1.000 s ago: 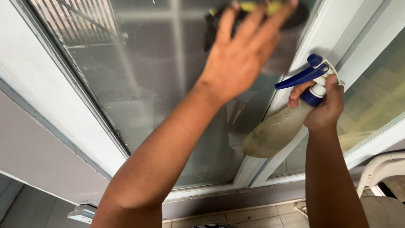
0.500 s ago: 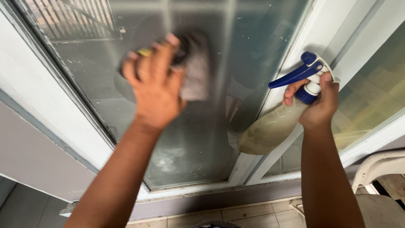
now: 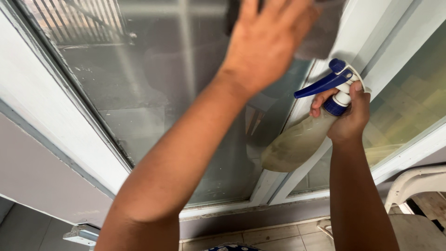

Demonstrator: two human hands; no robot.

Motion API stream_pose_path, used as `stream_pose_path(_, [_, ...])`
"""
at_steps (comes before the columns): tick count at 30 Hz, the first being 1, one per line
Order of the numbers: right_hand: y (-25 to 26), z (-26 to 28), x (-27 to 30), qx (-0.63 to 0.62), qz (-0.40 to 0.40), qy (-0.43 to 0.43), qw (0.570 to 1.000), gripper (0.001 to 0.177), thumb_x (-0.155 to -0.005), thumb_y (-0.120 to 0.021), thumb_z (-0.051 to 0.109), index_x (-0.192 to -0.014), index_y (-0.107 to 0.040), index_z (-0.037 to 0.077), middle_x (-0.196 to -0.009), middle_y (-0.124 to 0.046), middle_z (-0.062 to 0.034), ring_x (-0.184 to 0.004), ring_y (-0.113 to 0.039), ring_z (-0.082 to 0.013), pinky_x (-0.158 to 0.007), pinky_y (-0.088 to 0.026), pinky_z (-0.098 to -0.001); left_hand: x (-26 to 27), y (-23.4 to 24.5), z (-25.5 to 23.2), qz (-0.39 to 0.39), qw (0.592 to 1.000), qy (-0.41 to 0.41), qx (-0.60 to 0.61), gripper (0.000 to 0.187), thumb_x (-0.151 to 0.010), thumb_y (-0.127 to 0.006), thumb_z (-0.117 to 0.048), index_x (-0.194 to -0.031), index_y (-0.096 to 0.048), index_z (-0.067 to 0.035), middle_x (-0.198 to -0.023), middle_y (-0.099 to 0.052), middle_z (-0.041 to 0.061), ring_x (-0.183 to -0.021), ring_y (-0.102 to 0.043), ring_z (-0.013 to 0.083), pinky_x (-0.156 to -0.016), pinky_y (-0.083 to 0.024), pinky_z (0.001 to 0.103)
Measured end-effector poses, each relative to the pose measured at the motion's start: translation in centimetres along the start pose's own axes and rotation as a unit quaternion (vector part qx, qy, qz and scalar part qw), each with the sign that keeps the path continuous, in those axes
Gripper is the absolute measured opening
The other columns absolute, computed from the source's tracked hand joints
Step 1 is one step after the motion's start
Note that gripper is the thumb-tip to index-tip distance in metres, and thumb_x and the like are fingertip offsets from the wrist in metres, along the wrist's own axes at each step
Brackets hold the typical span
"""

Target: The person sprays a glass door with a cleaning solution and wipes it with a cloth. They repeatedly spray and wipe the same area, focusing on the lower half of the door.

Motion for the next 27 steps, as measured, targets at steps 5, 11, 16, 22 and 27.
stream_pose_path(5, [0.3, -0.1, 0.1, -0.01, 0.002, 0.006, 1.0, 0.057, -0.118, -0.041, 0.046, -0.107, -0.057, -0.007, -0.077, -0.061, -0.0212, -0.06, -0.056, -0.0277, -0.06, -0.049, -0.0375, 3.8, -0.4, -2.7, 0.002, 0.996, -0.089, -0.026, 0.024, -0.112, -0.061, -0.024, -0.128, -0.073, -0.01, -0.163, -0.039, 0.008, -0.148, -0.04, 0.0285, -0.124, -0.025, 0.056])
stream_pose_path(11, [0.2, -0.1, 0.5, 0.018, 0.0, 0.016, 1.0, 0.057, -0.118, -0.037, 0.046, -0.103, -0.055, -0.006, -0.077, -0.059, -0.021, -0.06, -0.056, -0.0276, -0.059, -0.05, -0.0381, 7.1, 1.2, 0.5, 0.023, 0.996, -0.086, -0.025, 0.021, -0.104, -0.063, -0.016, -0.121, -0.074, -0.009, -0.16, -0.039, 0.009, -0.147, -0.041, 0.0287, -0.123, -0.026, 0.057])
stream_pose_path(16, [0.8, -1.0, 0.6, 0.023, -0.003, 0.011, 1.0, 0.058, -0.12, -0.03, 0.045, -0.102, -0.055, -0.005, -0.075, -0.059, -0.0205, -0.06, -0.055, -0.0277, -0.059, -0.049, -0.0386, 8.1, 6.2, 9.2, -0.005, 0.996, 0.074, -0.051, 0.048, -0.085, -0.074, -0.008, -0.132, -0.068, -0.013, -0.148, -0.046, 0.009, -0.143, -0.039, 0.0331, -0.116, -0.021, 0.066])
stream_pose_path(22, [2.1, -2.3, 1.0, 0.015, -0.011, 0.024, 1.0, 0.06, -0.124, -0.027, 0.044, -0.099, -0.053, -0.004, -0.077, -0.059, -0.0235, -0.058, -0.05, -0.0291, -0.058, -0.045, -0.0383, 14.1, 12.1, 14.7, -0.043, 0.977, 0.179, -0.106, 0.065, -0.073, -0.073, -0.005, -0.137, -0.062, -0.009, -0.148, -0.039, 0.019, -0.14, -0.033, 0.0405, -0.121, -0.018, 0.066])
stream_pose_path(27, [2.5, -2.5, 1.1, 0.043, -0.016, 0.041, 0.998, 0.058, -0.123, -0.033, 0.047, -0.103, -0.051, -0.005, -0.079, -0.059, -0.0251, -0.06, -0.053, -0.0311, -0.059, -0.046, -0.0401, 19.5, 11.5, 12.8, -0.02, 0.984, 0.146, -0.097, 0.037, -0.078, -0.069, -0.002, -0.114, -0.068, -0.008, -0.163, -0.036, 0.013, -0.148, -0.037, 0.0336, -0.121, -0.018, 0.059])
Point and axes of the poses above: each hand's wrist, its own x-axis away from the middle knuckle, its own y-axis out of the back of the hand, z = x × y, the point moved 9 cm from there along -x, towards the middle knuckle
